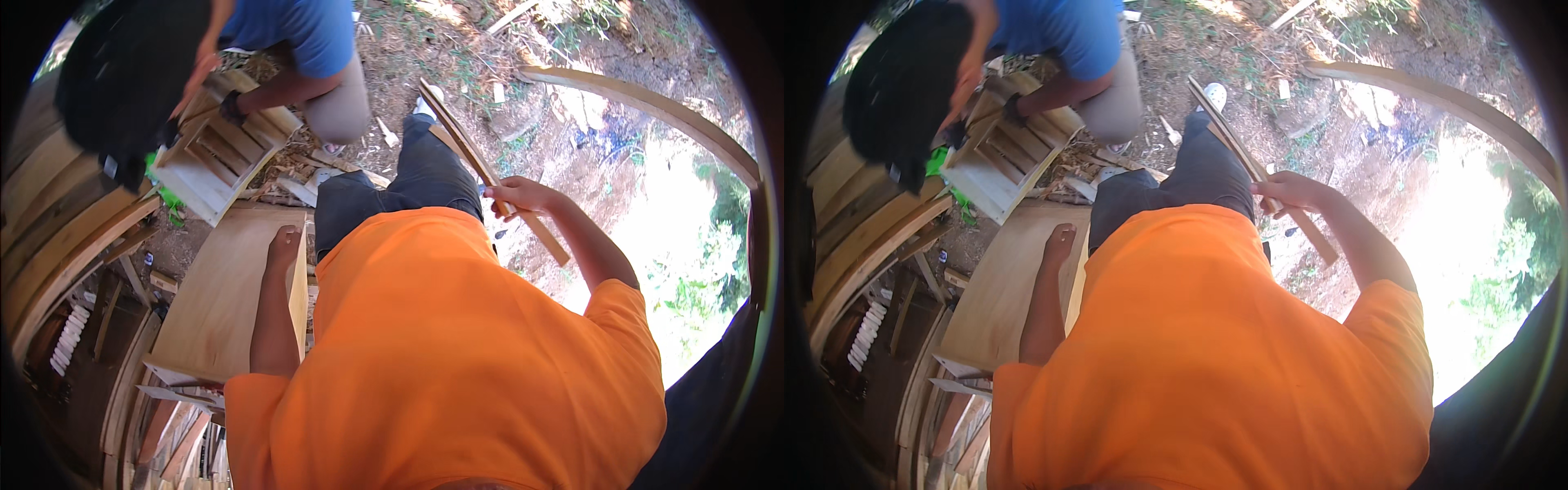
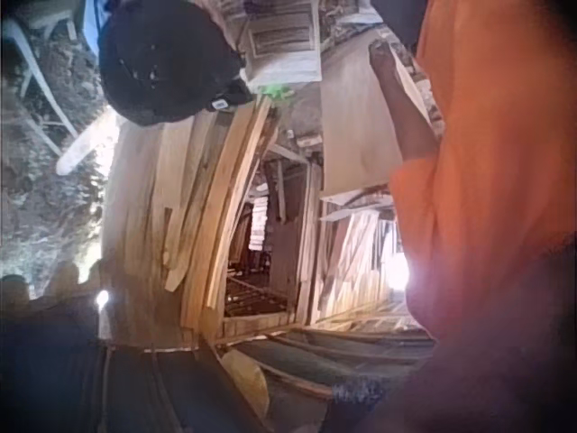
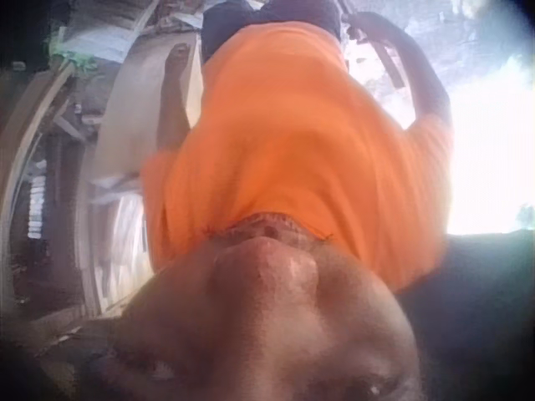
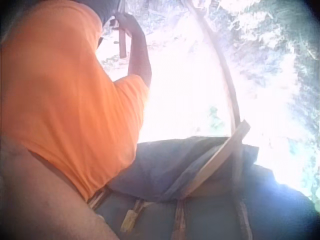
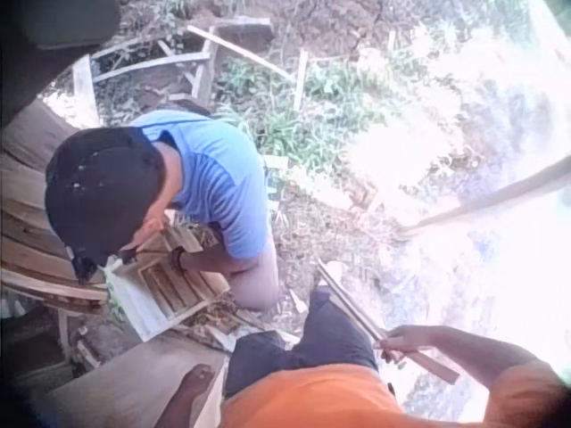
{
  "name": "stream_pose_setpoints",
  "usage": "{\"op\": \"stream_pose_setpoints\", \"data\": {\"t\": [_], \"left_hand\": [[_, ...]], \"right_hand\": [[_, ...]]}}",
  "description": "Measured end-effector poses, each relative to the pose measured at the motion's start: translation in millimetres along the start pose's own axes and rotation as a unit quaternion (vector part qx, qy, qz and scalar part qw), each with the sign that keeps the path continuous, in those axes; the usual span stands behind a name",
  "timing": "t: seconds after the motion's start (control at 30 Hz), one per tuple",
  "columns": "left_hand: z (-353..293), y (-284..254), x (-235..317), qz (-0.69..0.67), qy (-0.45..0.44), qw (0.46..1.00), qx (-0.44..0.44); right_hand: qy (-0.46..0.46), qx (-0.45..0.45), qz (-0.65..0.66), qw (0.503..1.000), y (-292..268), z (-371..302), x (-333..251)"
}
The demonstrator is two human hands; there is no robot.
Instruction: The person saws a thin piece of wood after handling several wooden slats and arranging them in a wooden frame. They hold the wood steady on a support and use a hand saw to cut through it.
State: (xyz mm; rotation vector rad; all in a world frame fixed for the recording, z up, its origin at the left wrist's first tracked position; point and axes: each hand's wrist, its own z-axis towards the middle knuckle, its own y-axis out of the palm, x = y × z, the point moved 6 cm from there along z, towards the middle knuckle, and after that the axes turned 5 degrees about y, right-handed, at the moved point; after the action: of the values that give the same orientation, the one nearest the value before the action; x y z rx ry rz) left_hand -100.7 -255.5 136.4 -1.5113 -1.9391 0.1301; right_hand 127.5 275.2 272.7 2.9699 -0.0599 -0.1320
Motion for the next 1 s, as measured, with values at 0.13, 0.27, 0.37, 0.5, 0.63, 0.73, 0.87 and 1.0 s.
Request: {"op": "stream_pose_setpoints", "data": {"t": [0.13, 0.27, 0.37, 0.5, 0.63, 0.73, 0.87, 1.0], "left_hand": [[47, 38, 120, -0.012, 0.0, 0.998, -0.061], [94, 119, 222, -0.054, 0.026, 0.986, -0.157], [135, 159, 307, -0.019, 0.058, 0.976, -0.209], [164, 196, 355, -0.045, 0.095, 0.972, -0.212], [209, 193, 362, -0.085, 0.029, 0.977, -0.195], [252, 169, 384, -0.156, 0.01, 0.982, -0.104], [284, 146, 427, -0.174, 0.001, 0.984, -0.024], [329, 143, 439, -0.151, 0.012, 0.988, -0.012]], "right_hand": [[-0.032, 0.002, 0.139, 0.99, -68, 40, 15], [-0.026, 0.098, 0.148, 0.984, -152, 93, 35], [-0.009, 0.162, 0.198, 0.967, -206, 128, 57], [-0.003, 0.171, 0.314, 0.934, -257, 164, 82], [0.017, 0.174, 0.346, 0.922, -287, 182, 99], [0.035, 0.155, 0.351, 0.923, -303, 198, 108], [0.045, 0.158, 0.326, 0.931, -337, 239, 114], [0.019, 0.192, 0.288, 0.938, -371, 274, 74]]}}
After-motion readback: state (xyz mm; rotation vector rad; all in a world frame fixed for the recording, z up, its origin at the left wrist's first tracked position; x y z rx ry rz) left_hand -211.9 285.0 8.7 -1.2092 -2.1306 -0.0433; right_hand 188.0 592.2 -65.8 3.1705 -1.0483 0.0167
